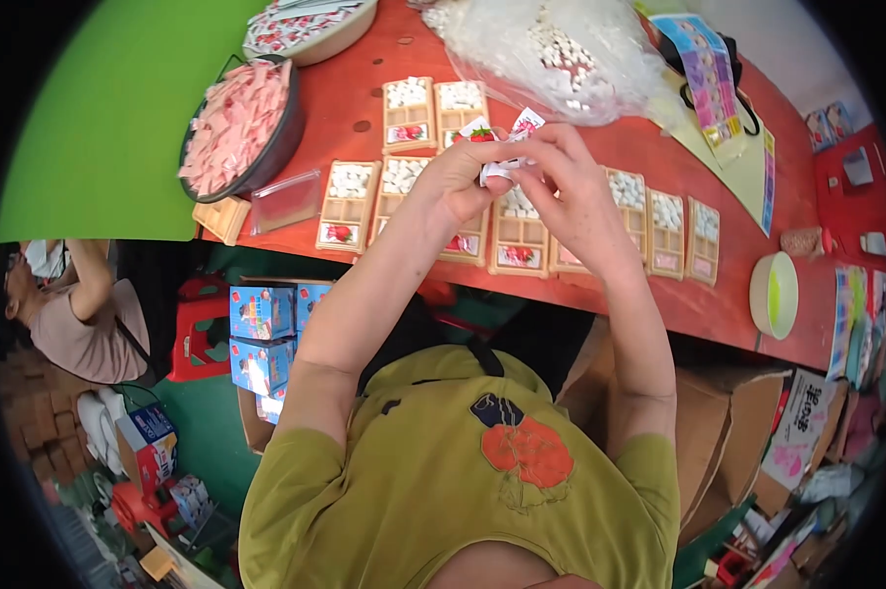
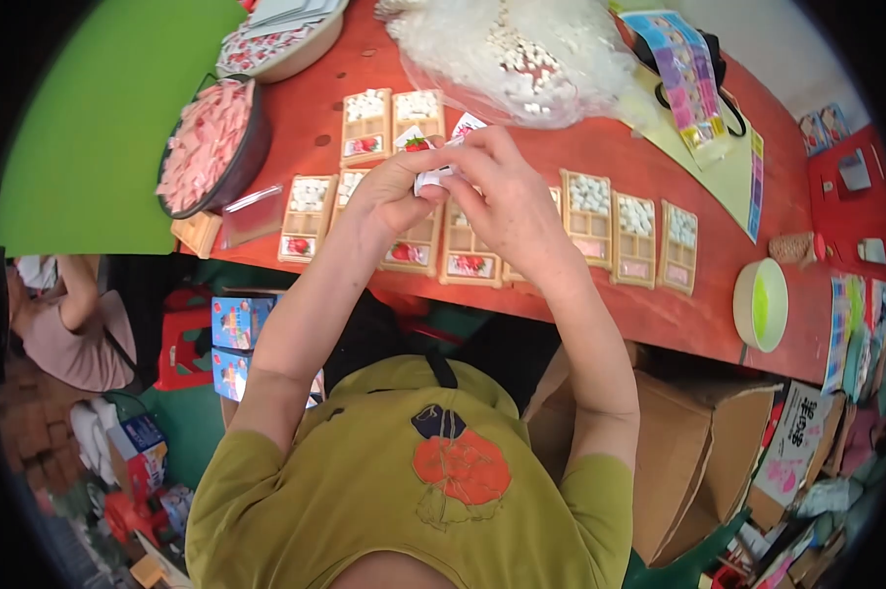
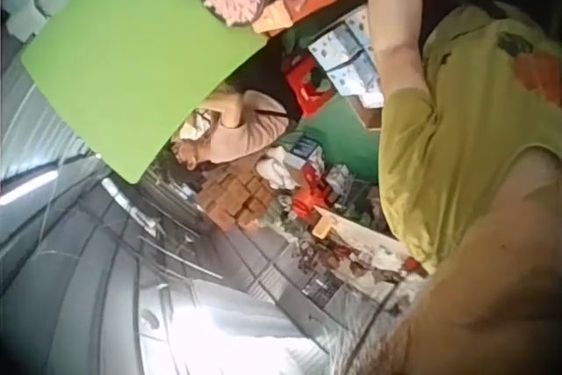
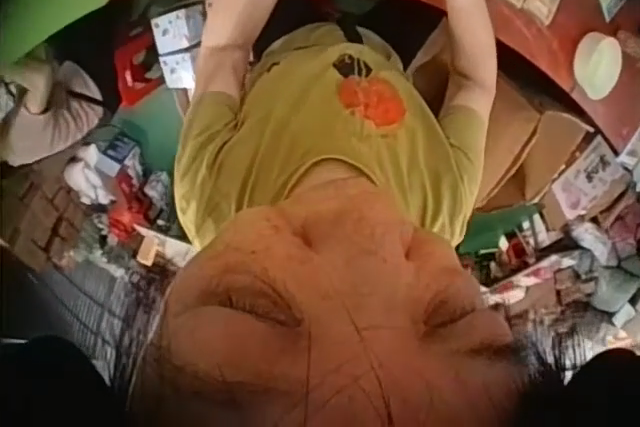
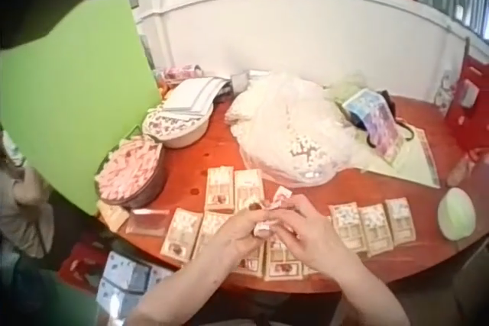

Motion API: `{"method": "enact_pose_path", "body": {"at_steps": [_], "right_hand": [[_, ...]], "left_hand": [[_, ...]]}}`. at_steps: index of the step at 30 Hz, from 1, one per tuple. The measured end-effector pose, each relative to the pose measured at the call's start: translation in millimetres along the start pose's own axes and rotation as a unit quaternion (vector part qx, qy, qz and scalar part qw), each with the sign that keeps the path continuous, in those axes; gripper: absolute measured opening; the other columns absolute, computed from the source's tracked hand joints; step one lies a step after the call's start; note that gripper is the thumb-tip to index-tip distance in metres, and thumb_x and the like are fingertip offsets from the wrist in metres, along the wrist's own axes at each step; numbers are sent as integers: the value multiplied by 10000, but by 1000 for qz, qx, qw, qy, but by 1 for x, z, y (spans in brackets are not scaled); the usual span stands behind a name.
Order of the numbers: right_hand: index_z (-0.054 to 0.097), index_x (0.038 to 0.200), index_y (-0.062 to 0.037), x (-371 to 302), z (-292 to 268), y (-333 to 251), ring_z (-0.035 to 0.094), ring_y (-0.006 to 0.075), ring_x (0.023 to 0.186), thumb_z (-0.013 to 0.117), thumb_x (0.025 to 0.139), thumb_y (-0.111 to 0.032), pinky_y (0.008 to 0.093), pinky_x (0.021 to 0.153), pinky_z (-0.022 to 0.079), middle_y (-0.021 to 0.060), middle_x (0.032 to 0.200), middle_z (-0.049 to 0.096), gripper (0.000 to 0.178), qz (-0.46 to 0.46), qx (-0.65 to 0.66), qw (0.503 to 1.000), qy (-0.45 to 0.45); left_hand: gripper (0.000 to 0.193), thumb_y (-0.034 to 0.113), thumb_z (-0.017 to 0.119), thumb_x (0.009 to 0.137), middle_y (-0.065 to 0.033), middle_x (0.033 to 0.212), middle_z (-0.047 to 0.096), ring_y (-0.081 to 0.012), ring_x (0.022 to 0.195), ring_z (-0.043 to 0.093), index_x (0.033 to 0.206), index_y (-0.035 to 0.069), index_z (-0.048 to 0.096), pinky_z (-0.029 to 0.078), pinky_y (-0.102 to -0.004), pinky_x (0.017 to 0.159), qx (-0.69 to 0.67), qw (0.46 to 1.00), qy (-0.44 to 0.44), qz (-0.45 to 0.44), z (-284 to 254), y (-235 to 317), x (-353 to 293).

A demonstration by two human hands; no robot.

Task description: Packaging small white cubes and pink strips into decorative plastic containers and then placing them into plastic bags.

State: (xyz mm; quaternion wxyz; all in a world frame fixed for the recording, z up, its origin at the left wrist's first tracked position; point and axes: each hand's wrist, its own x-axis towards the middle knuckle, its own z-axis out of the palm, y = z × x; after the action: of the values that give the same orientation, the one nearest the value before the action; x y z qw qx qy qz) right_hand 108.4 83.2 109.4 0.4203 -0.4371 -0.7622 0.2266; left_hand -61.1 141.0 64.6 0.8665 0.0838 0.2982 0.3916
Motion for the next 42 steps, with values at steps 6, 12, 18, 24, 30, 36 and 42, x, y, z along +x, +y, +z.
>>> {"method": "enact_pose_path", "body": {"at_steps": [6, 12, 18, 24, 30, 36, 42], "right_hand": [[686, 1019, -40, -52, -6, 21, 600, 196, 827, 688, 828, 59, 302, 658, 494, 106, 1078, 570, 215, -56, -28, 997, 46], [657, 1133, -28, -80, -28, 35, 575, 134, 846, 629, 896, 20, 246, 710, 469, 85, 1118, 568, 243, 6, 29, 990, 136], [658, 1078, -8, -66, -49, 48, 509, 44, 748, 621, 961, -107, 204, 673, 425, -4, 925, 589, 158, 228, 161, 955, 100], [674, 992, -31, -85, -62, 71, 488, 36, 642, 648, 954, -132, 196, 594, 392, -38, 745, 576, 111, 320, 263, 903, 117], [669, 969, -34, -107, -83, 75, 471, 40, 609, 660, 941, -111, 199, 565, 374, -36, 724, 569, 82, 298, 244, 907, 168], [681, 977, -29, -139, -105, 84, 437, 0, 621, 688, 921, -134, 165, 542, 325, -64, 746, 577, 119, 363, 178, 879, 254], [652, 1027, -24, -152, -59, 72, 524, 7, 723, 660, 934, -67, 169, 626, 398, -36, 873, 646, 103, 321, 170, 909, 203]], "left_hand": [[271, -93, 663, 808, -76, 893, 625, -118, 672, 612, 997, 82, 581, 373, -204, 406, 30, 999, 2, 15, 9, -48, 4], [252, -96, 681, 793, -58, 878, 626, -105, 618, 601, 922, 91, 572, 344, -190, 370, 98, 995, -30, 20, 23, -75, -1], [229, -99, 692, 783, -76, 868, 633, -111, 632, 619, 848, 87, 575, 376, -196, 380, 161, 985, -57, -22, 28, -85, -4], [212, -80, 716, 776, -107, 905, 685, -143, 718, 671, 856, 78, 598, 478, -222, 464, 190, 980, -43, -28, 21, -82, -3], [232, -122, 663, 790, -226, 1087, 669, -142, 674, 633, 887, 76, 589, 344, -177, 367, 122, 992, -36, -14, 2, -59, -11], [223, -104, 661, 802, -216, 1073, 664, -130, 672, 625, 902, 79, 582, 330, -172, 359, 102, 993, -5, 52, -20, -31, -31], [189, -100, 629, 831, -235, 1109, 642, -137, 648, 617, 892, 73, 583, 345, -169, 360, 125, 992, -1, 21, -27, -54, -62]]}}
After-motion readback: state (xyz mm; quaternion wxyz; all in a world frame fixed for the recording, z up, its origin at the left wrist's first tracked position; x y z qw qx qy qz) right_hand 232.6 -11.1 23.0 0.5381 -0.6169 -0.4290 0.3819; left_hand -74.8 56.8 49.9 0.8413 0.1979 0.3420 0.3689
